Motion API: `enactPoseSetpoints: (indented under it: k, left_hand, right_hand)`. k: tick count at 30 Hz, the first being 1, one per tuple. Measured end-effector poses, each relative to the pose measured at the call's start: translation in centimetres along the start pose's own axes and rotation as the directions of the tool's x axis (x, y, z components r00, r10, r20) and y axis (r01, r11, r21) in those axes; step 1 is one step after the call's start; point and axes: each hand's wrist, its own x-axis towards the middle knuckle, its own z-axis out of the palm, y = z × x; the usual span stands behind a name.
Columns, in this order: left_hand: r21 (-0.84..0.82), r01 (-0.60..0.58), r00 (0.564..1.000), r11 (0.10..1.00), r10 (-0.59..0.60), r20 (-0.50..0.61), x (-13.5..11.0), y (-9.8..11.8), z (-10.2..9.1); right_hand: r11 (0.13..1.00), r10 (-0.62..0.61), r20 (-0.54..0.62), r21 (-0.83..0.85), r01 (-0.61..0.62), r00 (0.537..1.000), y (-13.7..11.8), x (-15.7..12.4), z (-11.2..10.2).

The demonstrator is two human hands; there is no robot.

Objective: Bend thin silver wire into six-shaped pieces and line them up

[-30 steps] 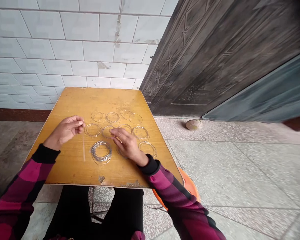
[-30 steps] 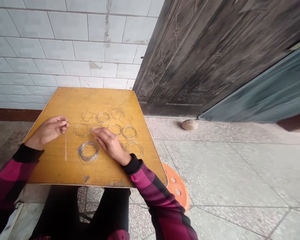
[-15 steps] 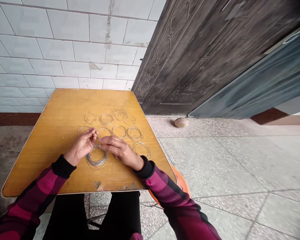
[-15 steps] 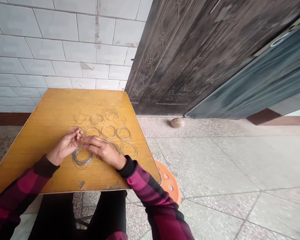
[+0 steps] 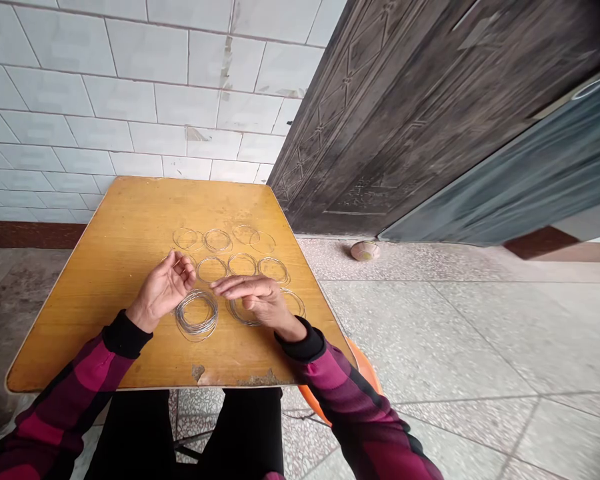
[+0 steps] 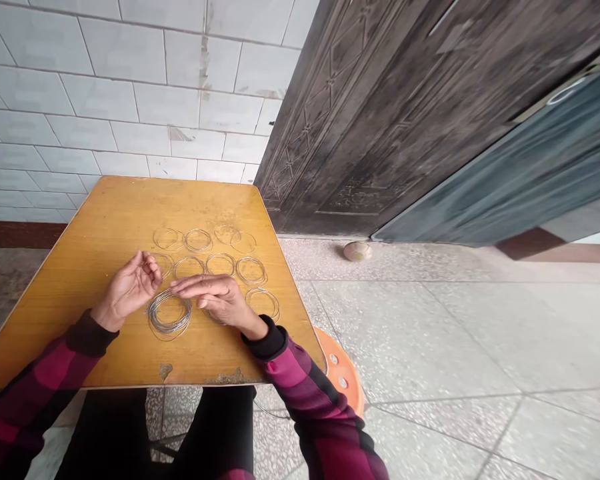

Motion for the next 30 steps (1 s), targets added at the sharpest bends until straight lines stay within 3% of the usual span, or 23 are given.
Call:
enactPoseSetpoints:
  k: [3,7,10,14,18,22,25,30]
  left_hand:
    - [0.068,-0.032,0.999,0.997,0.030,0.035,-0.6,0.2,0.3]
    - [0.164,-0.014,0.997,0.986,0.001,0.081,-1.2,-0.1,0.3]
    - [0.179,0.014,0.992,0.984,-0.035,0.117,-1.5,-0.3,0.4]
    - [0.198,0.064,0.983,0.978,-0.096,0.154,-1.8,-0.5,0.8]
    - [0.217,0.090,0.980,0.972,-0.126,0.157,-1.9,-0.9,0.8]
    - [0.282,0.147,0.942,0.948,-0.222,0.254,-1.7,-1.3,0.2]
    - [0.346,0.175,0.901,0.922,-0.291,0.320,-1.5,-1.5,-0.4]
    - [0.396,0.192,0.876,0.898,-0.339,0.343,-1.4,-1.5,-0.7]
  right_hand:
    - [0.976,0.116,-0.086,0.195,-0.097,0.990,0.5,0.0,-0.2]
    - [0.908,0.315,-0.231,0.357,-0.221,0.920,0.8,0.1,0.0]
    - [0.871,0.359,-0.242,0.434,-0.231,0.901,0.5,0.3,0.2]
    - [0.845,0.349,-0.186,0.486,-0.223,0.918,0.2,0.2,0.3]
    - [0.789,0.437,-0.129,0.531,-0.310,0.890,0.3,-0.2,0.2]
    - [0.702,0.437,0.063,0.599,-0.384,0.897,0.1,-0.3,0.1]
    - [0.646,0.449,0.168,0.618,-0.448,0.878,-0.1,-0.3,0.1]
    - [0.667,0.502,0.176,0.545,-0.508,0.847,-0.5,-0.5,0.1]
